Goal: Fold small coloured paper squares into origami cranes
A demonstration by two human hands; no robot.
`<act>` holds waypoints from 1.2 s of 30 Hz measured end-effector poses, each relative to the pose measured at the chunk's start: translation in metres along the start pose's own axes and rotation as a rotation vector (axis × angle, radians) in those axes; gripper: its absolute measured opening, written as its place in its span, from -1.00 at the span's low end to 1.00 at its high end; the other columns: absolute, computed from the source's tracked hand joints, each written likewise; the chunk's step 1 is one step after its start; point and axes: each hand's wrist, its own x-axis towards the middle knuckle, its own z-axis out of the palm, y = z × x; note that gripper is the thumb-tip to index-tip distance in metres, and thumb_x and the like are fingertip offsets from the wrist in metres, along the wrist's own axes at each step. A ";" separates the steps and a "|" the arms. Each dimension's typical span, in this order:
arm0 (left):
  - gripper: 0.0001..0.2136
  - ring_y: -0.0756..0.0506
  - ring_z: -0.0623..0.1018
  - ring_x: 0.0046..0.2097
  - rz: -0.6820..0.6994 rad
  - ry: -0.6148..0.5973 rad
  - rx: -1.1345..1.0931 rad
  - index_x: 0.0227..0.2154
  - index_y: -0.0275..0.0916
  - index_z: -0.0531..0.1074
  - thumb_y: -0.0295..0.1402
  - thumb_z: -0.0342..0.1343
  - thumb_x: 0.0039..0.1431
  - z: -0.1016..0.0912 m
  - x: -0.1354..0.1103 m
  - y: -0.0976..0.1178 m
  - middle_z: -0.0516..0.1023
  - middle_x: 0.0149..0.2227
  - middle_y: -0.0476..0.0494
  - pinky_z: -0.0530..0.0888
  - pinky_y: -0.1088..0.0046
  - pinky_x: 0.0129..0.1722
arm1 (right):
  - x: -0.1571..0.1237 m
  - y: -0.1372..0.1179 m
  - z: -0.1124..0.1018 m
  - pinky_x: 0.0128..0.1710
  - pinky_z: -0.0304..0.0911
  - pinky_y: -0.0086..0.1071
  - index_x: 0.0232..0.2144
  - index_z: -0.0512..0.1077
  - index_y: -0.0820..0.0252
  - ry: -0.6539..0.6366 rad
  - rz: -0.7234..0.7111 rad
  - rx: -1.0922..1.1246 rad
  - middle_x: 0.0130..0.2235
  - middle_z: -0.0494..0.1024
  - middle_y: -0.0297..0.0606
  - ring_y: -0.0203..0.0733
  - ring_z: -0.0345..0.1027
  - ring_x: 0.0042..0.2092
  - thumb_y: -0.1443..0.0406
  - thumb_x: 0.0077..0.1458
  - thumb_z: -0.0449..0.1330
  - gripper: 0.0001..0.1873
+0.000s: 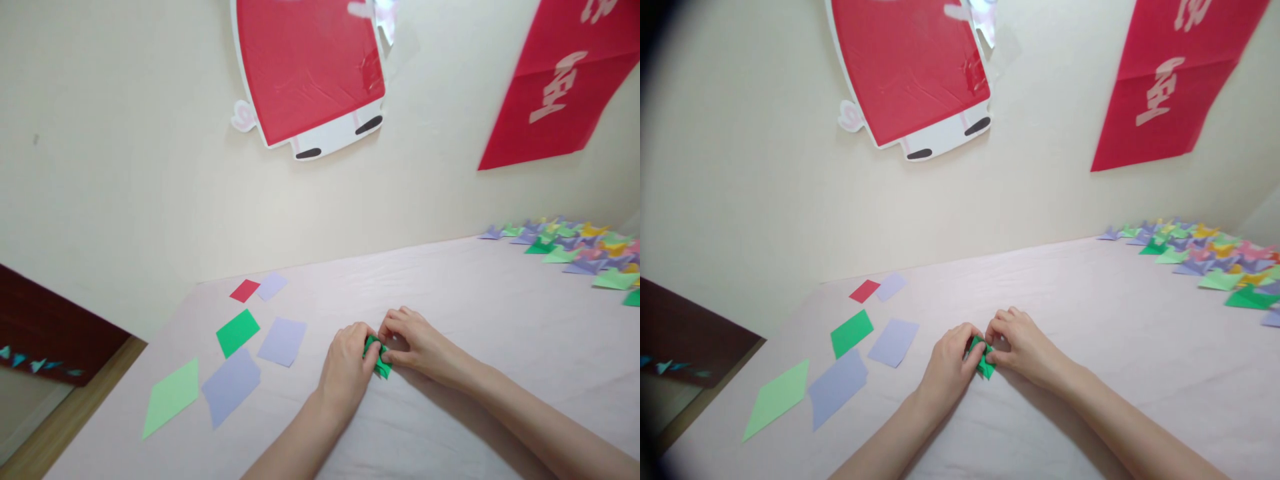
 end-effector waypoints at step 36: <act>-0.93 -0.09 0.46 -0.26 -0.014 0.072 -0.170 -0.34 -0.20 0.39 -0.33 0.11 0.23 0.002 -0.002 -0.004 0.48 -0.32 -0.04 0.33 0.43 -0.24 | -0.001 0.001 0.006 -0.19 0.10 -0.24 -0.50 0.43 0.15 0.094 -0.011 0.021 -0.41 0.48 -0.30 -0.13 0.27 -0.26 0.23 0.17 0.19 -0.79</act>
